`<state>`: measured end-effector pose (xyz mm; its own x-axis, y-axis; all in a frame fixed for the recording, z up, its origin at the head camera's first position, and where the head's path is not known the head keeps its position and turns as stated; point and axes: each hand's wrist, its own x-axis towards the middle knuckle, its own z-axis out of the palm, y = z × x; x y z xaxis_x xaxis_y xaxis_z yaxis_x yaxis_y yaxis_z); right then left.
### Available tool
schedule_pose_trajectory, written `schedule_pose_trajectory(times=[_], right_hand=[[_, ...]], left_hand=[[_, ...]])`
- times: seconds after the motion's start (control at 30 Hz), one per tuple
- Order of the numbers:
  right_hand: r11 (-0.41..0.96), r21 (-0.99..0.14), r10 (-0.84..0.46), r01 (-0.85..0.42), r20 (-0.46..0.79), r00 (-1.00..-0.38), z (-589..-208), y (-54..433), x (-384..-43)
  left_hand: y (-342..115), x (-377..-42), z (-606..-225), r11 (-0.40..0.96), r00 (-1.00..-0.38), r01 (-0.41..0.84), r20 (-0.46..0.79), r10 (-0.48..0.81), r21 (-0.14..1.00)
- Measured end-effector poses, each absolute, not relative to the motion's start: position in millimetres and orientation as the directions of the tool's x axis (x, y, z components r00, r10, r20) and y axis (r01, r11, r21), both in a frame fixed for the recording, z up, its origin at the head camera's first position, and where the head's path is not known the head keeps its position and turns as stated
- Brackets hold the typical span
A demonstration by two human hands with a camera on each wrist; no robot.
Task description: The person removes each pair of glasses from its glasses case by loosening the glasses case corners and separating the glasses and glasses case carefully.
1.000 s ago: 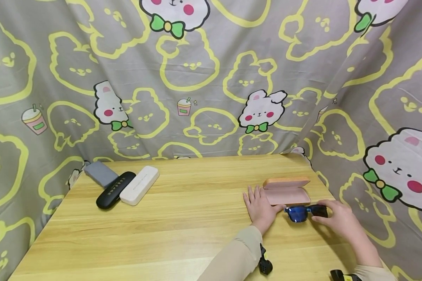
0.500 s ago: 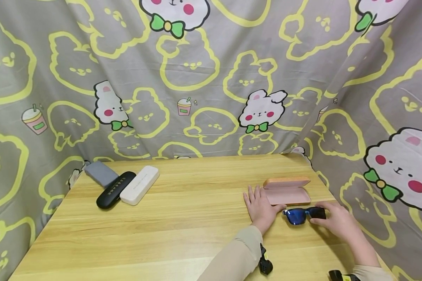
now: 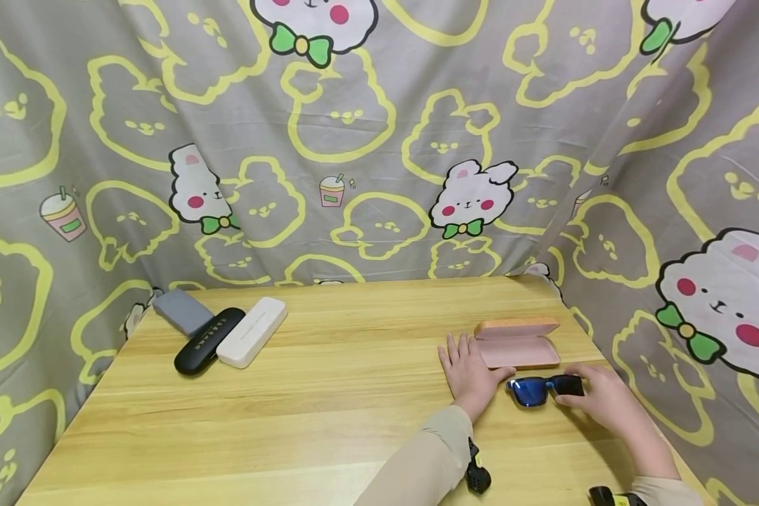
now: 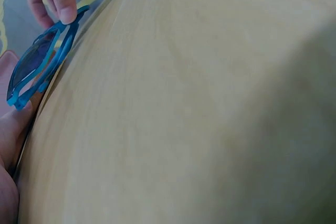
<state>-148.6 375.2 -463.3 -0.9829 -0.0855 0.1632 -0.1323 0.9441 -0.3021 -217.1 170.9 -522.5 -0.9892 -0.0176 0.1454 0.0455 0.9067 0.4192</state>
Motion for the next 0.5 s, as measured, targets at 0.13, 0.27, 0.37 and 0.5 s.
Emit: schedule_pose_trajectory(times=[0.13, 0.27, 0.37, 0.5], right_hand=[[0.949, -0.289, -0.077, -0.122, 0.163, -0.984, -464.5, 374.2, -148.5], [0.954, -0.283, -0.058, -0.098, 0.148, -0.987, -464.9, 372.9, -148.0], [0.958, -0.272, -0.051, -0.087, 0.136, -0.989, -464.6, 372.4, -147.7], [0.964, -0.252, -0.052, -0.08, 0.117, -0.992, -463.7, 371.8, -147.6]], left_hand=[[170.9, -217.7, -522.0, 0.91, -0.99, 0.042, 0.139, -0.017, 0.412], [171.0, -217.9, -522.2, 0.911, -0.989, 0.043, 0.144, -0.018, 0.411], [171.3, -217.6, -522.4, 0.91, -0.99, 0.045, 0.143, -0.016, 0.412], [171.2, -217.3, -522.5, 0.911, -0.99, 0.044, 0.141, -0.016, 0.411]])
